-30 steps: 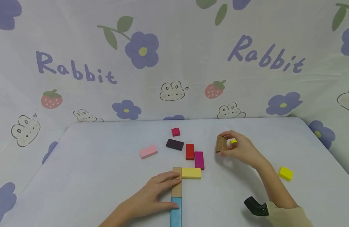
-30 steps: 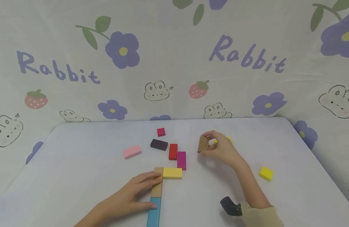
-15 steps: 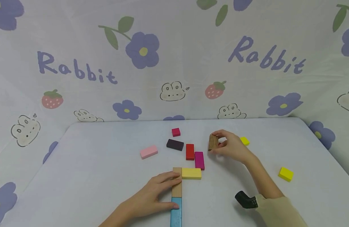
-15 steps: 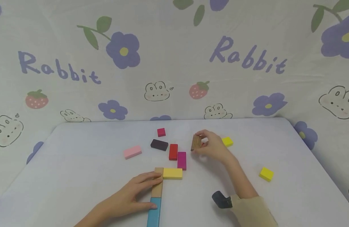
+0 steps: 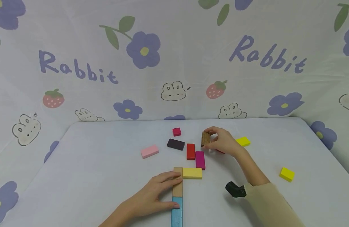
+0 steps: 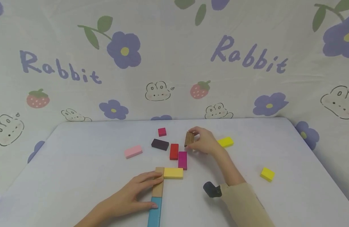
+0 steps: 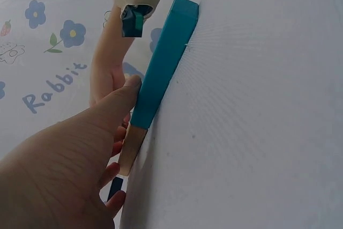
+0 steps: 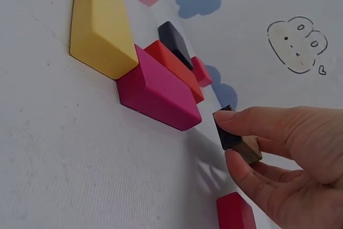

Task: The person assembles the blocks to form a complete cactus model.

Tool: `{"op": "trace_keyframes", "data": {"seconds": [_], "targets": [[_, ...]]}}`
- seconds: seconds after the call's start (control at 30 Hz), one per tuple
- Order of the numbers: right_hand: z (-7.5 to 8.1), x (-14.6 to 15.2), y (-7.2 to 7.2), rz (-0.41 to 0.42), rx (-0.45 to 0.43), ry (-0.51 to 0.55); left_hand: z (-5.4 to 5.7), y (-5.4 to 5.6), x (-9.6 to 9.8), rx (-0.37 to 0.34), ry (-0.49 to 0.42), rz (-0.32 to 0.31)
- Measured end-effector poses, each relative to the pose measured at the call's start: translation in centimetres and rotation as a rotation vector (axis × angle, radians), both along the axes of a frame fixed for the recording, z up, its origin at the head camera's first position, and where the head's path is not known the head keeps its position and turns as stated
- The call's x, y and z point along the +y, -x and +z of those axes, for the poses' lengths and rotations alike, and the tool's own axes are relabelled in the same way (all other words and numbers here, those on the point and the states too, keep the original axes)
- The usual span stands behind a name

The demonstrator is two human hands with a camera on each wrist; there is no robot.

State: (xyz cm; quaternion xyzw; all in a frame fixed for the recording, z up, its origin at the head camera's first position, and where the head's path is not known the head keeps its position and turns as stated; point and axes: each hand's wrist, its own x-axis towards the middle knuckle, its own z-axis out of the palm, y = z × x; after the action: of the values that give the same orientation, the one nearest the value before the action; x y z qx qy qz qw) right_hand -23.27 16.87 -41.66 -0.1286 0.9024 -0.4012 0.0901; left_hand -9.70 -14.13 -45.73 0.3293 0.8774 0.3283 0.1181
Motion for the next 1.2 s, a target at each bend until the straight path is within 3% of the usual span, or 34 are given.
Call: {"op": "trace_keyframes", "data": {"seconds": [0.33, 0.7, 1.2], "targets": [[-1.0, -0.7, 0.9, 0.006, -0.03, -0.002, 0.1, 0.0, 0.0, -0.006, -0.003, -0.004], [-0.9, -1.0, 0.7, -0.007, -0.045, 0.0, -0.1, 0.1, -0.1, -0.004, -0.005, -0.009], [-1.2, -1.4, 0.9, 0.036, -0.068, 0.003, 0.0, 0.1, 0.0, -0.007, -0.001, -0.006]]}}
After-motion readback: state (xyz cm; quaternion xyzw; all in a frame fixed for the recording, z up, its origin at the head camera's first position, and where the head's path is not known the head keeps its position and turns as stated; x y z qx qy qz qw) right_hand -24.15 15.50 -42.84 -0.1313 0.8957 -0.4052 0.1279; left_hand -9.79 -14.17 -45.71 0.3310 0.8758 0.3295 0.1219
